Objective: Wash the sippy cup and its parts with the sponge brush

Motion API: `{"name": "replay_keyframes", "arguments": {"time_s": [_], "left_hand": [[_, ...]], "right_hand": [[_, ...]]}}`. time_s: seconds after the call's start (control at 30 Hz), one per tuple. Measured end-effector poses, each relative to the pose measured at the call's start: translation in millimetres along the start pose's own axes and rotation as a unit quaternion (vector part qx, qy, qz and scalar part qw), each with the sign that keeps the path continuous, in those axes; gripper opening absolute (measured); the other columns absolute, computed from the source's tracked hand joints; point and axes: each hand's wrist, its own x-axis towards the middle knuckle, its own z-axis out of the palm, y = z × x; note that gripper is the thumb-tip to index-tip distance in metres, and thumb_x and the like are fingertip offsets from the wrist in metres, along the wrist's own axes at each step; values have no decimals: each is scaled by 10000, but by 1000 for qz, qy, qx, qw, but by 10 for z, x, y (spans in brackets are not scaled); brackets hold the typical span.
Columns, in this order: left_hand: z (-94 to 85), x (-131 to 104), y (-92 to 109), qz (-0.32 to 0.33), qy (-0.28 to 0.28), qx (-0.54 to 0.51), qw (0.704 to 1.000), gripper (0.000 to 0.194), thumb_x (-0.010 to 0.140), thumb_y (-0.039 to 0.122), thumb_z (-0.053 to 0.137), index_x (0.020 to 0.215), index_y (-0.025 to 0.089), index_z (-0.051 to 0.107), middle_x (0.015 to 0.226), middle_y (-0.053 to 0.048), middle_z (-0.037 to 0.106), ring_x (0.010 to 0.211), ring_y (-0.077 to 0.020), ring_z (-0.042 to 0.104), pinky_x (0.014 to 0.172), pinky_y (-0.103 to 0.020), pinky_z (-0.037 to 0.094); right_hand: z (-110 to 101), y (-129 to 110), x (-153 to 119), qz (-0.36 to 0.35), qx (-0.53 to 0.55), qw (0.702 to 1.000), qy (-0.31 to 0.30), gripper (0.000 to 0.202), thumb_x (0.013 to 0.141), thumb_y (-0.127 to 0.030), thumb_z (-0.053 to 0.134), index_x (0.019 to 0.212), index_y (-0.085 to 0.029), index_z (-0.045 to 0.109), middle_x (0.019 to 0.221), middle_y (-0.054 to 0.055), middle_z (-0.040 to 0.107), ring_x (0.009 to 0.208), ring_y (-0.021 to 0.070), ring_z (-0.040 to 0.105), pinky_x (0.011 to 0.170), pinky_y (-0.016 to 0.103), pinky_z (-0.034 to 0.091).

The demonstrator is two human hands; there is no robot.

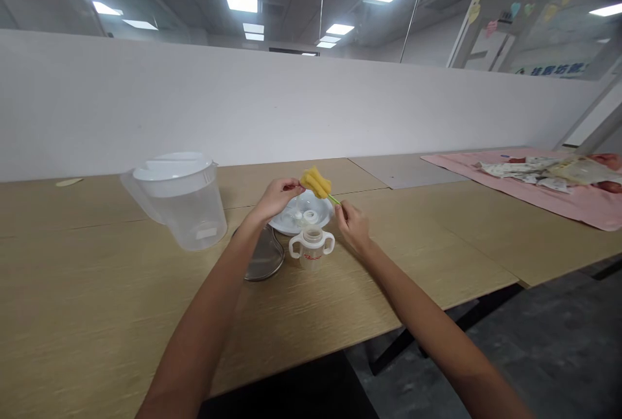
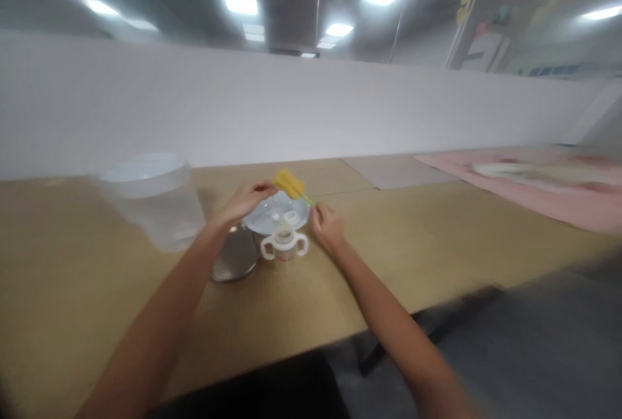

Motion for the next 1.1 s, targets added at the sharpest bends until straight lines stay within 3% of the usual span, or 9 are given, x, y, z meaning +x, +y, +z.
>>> {"name": "replay_keyframes", "arguments": {"time_s": [0.13,0.27,0.4,0.5,0.6,0.7,0.83,0.93,1.1], "left_hand": [[-18,1,28,0,-30,-22,999,316,737,420,552,804,123,638,789,-38,625,761,-142,533,721,-257,408],[7,-3,81,-24,39,-31,998,340,775,407,522,908,121,649,884,-46,628,838,-150,540,798,-272,411],[55,10,143,-29,64,-202,977,386,743,403,577,1037,155,615,990,-49,614,896,-141,563,826,-266,431],[22,5,194,-29,77,-226,971,379,696,399,636,977,146,629,964,-58,618,874,-137,581,803,-253,452],[-118,-51,271,-25,106,-143,984,333,732,388,592,938,127,615,934,-74,621,720,-120,607,696,-250,494],[-319,-151,349,-75,101,58,990,281,775,345,522,899,108,604,842,-89,639,524,-113,583,535,-244,489],[-501,-261,340,-221,-25,347,911,209,755,196,487,634,81,613,622,-115,633,476,-163,584,517,-266,472],[-505,-288,241,-323,-149,427,831,251,721,134,478,494,101,581,567,-129,630,505,-194,607,545,-280,477],[-420,-264,196,-304,-159,494,799,149,686,179,548,604,105,648,697,-180,665,681,-265,635,625,-317,480]], "right_hand": [[-3,21,33,62,-28,998,-14,388,903,-405,277,657,-171,465,562,5,480,529,108,396,522,216,220],[-22,18,34,88,-27,995,-30,411,911,-416,243,670,-172,469,570,5,484,547,108,415,535,209,252],[-29,-44,-11,30,-5,998,-47,437,913,-414,221,660,-167,477,582,13,493,546,103,412,555,203,287],[-52,-48,-24,-32,-24,996,-74,425,905,-397,258,673,-157,520,618,34,529,575,106,434,580,204,293],[-83,-2,-6,-84,-69,989,-97,380,878,-400,340,711,-152,573,669,55,571,632,120,474,598,210,287],[-92,39,16,-84,-100,988,-88,361,868,-388,372,725,-148,600,681,62,588,652,127,493,598,214,280],[-71,55,23,-57,-102,991,-71,367,879,-373,358,749,-143,613,686,64,594,649,125,500,594,212,278],[-61,62,23,-36,-105,991,-74,370,879,-383,359,752,-144,611,689,63,596,644,127,502,589,216,274],[-61,67,35,-13,-104,992,-75,378,883,-386,339,734,-146,591,672,55,588,613,122,487,573,220,266]]}}
